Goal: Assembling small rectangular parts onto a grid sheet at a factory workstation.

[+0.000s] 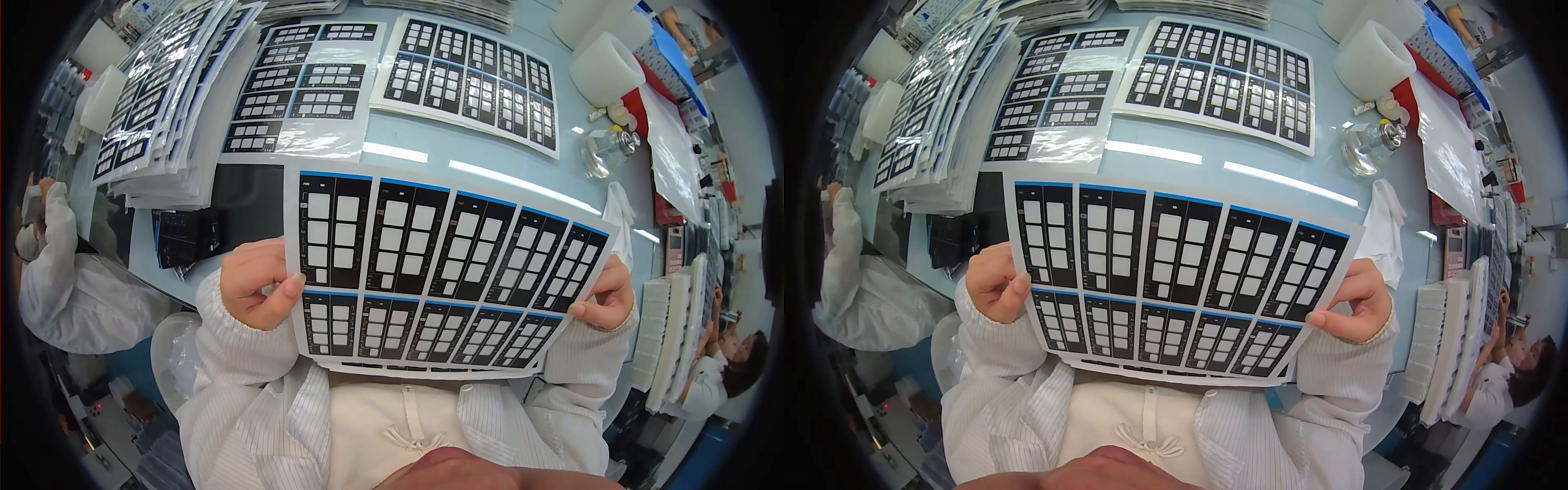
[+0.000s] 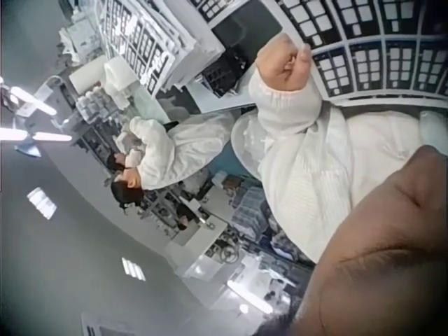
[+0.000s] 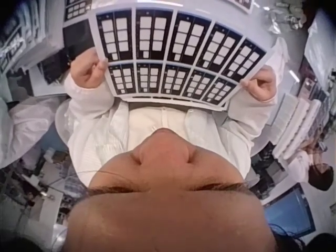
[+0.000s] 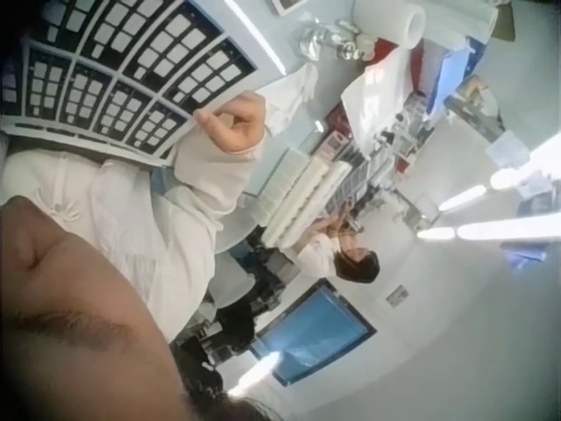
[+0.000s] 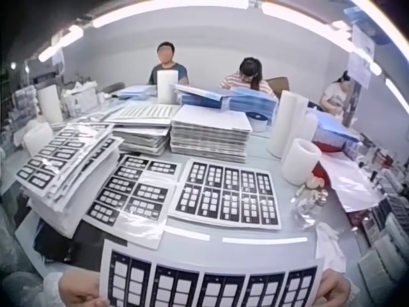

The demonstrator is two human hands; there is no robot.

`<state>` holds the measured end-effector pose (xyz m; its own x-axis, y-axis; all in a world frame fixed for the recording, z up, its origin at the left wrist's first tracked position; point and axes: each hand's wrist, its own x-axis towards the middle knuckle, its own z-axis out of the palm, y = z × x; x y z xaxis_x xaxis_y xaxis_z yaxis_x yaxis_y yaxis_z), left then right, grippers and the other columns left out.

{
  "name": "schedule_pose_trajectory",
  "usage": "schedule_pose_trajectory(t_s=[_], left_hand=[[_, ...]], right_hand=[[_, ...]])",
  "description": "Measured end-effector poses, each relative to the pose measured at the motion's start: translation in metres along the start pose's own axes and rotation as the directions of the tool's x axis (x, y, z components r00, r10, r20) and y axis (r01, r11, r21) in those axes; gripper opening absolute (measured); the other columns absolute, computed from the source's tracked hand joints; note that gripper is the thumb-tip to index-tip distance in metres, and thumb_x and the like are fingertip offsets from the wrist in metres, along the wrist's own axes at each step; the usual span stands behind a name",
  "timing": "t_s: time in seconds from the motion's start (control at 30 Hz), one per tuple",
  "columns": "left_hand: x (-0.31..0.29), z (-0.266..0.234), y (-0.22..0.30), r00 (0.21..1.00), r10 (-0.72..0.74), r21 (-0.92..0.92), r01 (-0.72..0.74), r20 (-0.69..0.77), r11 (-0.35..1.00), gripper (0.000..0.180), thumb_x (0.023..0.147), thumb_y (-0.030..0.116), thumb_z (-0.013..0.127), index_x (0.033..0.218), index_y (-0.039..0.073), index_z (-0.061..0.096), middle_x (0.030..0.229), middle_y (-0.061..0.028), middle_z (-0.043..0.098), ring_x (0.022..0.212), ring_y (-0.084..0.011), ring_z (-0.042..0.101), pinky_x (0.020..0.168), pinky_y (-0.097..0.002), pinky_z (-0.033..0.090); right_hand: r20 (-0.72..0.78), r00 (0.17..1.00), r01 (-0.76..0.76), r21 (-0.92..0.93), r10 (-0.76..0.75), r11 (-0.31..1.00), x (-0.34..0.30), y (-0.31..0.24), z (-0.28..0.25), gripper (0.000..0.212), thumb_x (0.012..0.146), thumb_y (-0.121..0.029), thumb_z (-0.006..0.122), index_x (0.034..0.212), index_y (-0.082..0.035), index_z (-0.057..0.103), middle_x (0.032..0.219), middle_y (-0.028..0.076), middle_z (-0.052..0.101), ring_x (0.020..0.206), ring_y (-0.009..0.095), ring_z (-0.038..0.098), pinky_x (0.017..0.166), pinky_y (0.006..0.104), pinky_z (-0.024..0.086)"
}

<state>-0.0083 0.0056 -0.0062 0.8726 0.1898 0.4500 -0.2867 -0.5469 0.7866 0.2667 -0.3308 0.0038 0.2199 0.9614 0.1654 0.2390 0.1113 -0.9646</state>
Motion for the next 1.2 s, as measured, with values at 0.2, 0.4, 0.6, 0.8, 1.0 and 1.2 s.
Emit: schedule_pose_trajectory(t_s=[0.2, 0.4, 0.6, 0.8, 1.0, 1.2], left_hand=[[0.001, 0.001, 0.002, 0.999, 0.026, 0.042, -0.024, -0.034, 0.999, 0.023, 0.077, 0.007, 0.057, 0.057, 0.000, 0.048, 0.054, -0.0099, 0.052, 0.044, -0.0215, 0.046, 0.043, -0.0293, 0.035], [-0.001, 0.002, 0.005, 0.997, -0.023, 0.061, 0.028, -0.074, 0.998, 0.029, 0.078, 0.014, 0.057, 0.056, 0.000, 0.046, 0.055, -0.0104, 0.052, 0.044, -0.0211, 0.046, 0.044, -0.0295, 0.033], [-0.009, 0.001, -0.003, 0.993, -0.041, 0.124, 0.055, -0.112, 0.991, 0.035, 0.079, 0.022, 0.057, 0.055, 0.001, 0.045, 0.053, -0.0083, 0.050, 0.044, -0.0174, 0.041, 0.045, -0.0283, 0.028], [-0.014, 0.001, -0.005, 0.990, -0.050, 0.106, 0.064, -0.131, 0.992, 0.033, 0.080, 0.022, 0.056, 0.057, 0.000, 0.048, 0.057, -0.0083, 0.054, 0.047, -0.0163, 0.044, 0.047, -0.0283, 0.030], [-0.013, 0.000, -0.006, 0.990, -0.073, 0.106, 0.086, -0.123, 0.991, 0.032, 0.082, 0.023, 0.054, 0.061, -0.001, 0.051, 0.063, -0.0098, 0.059, 0.051, -0.0157, 0.048, 0.050, -0.0273, 0.035], [-0.007, 0.004, -0.001, 0.989, -0.067, 0.087, 0.078, -0.129, 0.993, 0.034, 0.084, 0.024, 0.053, 0.061, -0.001, 0.051, 0.063, -0.0103, 0.059, 0.051, -0.0146, 0.048, 0.049, -0.0267, 0.035]], right_hand=[[-0.009, 1.000, 0.015, 0.002, -0.015, 1.000, 0.001, -0.001, 0.004, 0.010, 0.069, -0.004, 0.068, 0.076, 0.003, 0.070, 0.088, 0.018, 0.068, 0.077, 0.025, 0.066, 0.070, 0.0313, 0.048], [-0.039, 0.999, 0.016, -0.028, -0.017, 0.999, 0.001, -0.001, 0.007, 0.010, 0.069, -0.006, 0.069, 0.070, 0.004, 0.068, 0.079, 0.016, 0.067, 0.067, 0.022, 0.064, 0.059, 0.0276, 0.046], [-0.061, 0.998, -0.027, -0.065, 0.023, 0.997, -0.003, -0.005, 0.009, 0.011, 0.070, -0.007, 0.070, 0.067, 0.003, 0.067, 0.072, 0.011, 0.064, 0.053, 0.016, 0.056, 0.048, 0.0249, 0.039], [-0.077, 0.997, -0.021, -0.063, 0.017, 0.998, -0.005, 0.000, 0.011, 0.012, 0.069, -0.009, 0.071, 0.065, 0.002, 0.067, 0.070, 0.010, 0.064, 0.051, 0.014, 0.053, 0.046, 0.0242, 0.038], [-0.083, 0.996, -0.039, -0.068, 0.034, 0.997, -0.006, 0.000, 0.012, 0.014, 0.069, -0.010, 0.071, 0.064, 0.001, 0.066, 0.069, 0.010, 0.063, 0.051, 0.013, 0.052, 0.045, 0.0242, 0.037], [-0.084, 0.996, -0.042, -0.061, 0.037, 0.997, -0.003, -0.002, 0.012, 0.014, 0.070, -0.011, 0.070, 0.065, 0.002, 0.066, 0.068, 0.009, 0.063, 0.051, 0.013, 0.053, 0.046, 0.0239, 0.037]])
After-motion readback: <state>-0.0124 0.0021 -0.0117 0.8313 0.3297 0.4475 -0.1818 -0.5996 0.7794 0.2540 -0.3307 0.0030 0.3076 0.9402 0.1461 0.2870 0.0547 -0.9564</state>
